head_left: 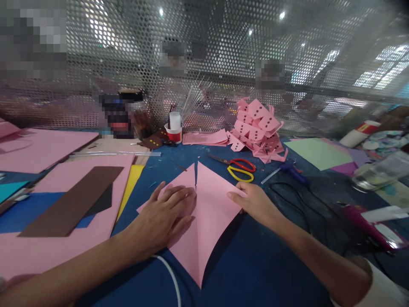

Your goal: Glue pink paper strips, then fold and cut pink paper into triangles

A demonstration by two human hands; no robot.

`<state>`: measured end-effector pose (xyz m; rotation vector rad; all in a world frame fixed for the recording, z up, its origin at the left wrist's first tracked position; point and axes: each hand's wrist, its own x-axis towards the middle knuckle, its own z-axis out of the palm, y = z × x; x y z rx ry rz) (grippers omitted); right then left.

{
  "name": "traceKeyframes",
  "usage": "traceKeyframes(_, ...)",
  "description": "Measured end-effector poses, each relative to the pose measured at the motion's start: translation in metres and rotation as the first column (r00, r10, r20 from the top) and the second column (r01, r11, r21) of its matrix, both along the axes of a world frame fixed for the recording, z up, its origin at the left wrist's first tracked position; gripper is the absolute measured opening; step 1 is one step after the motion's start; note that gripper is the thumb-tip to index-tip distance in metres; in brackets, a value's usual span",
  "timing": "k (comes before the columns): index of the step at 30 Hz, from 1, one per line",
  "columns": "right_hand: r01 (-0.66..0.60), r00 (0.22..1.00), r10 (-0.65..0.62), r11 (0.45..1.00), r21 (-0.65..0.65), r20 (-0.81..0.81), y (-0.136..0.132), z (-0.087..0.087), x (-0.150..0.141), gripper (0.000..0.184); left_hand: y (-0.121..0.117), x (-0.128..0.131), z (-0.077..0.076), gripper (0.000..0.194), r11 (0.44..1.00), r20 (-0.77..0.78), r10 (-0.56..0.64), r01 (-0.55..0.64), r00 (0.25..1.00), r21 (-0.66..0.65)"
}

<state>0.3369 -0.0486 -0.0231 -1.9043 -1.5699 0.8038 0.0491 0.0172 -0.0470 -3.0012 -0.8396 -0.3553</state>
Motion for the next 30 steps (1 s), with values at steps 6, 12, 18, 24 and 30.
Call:
traceKeyframes(6,-0.021,0.998,0.02,1.0,0.016,0.058,-0.001,0.001,-0.003,0.022,0.0,0.0,0.0,0.052,1.0,0.028,-0.003,0.003,1.0,0.004)
traceKeyframes(12,-0.026,0.996,0.024,0.999,0.027,0.082,-0.001,0.001,-0.003,0.021,0.001,0.0,-0.002,0.052,1.0,0.024,-0.005,0.005,1.0,0.004)
traceKeyframes(18,-0.009,0.997,0.004,0.999,0.051,0.082,0.0,0.0,-0.001,0.023,-0.002,0.0,0.003,0.05,0.999,0.051,-0.031,0.029,0.998,0.031)
traceKeyframes(24,0.041,0.998,-0.042,0.999,0.025,0.039,0.0,0.001,-0.002,0.023,-0.01,0.002,0.009,0.046,0.996,0.083,-0.085,0.083,0.993,0.035)
traceKeyframes(30,0.047,0.991,-0.045,0.999,0.013,-0.124,0.001,0.0,0.0,0.029,-0.007,0.002,0.008,0.045,0.999,0.022,-0.047,0.046,0.999,0.025)
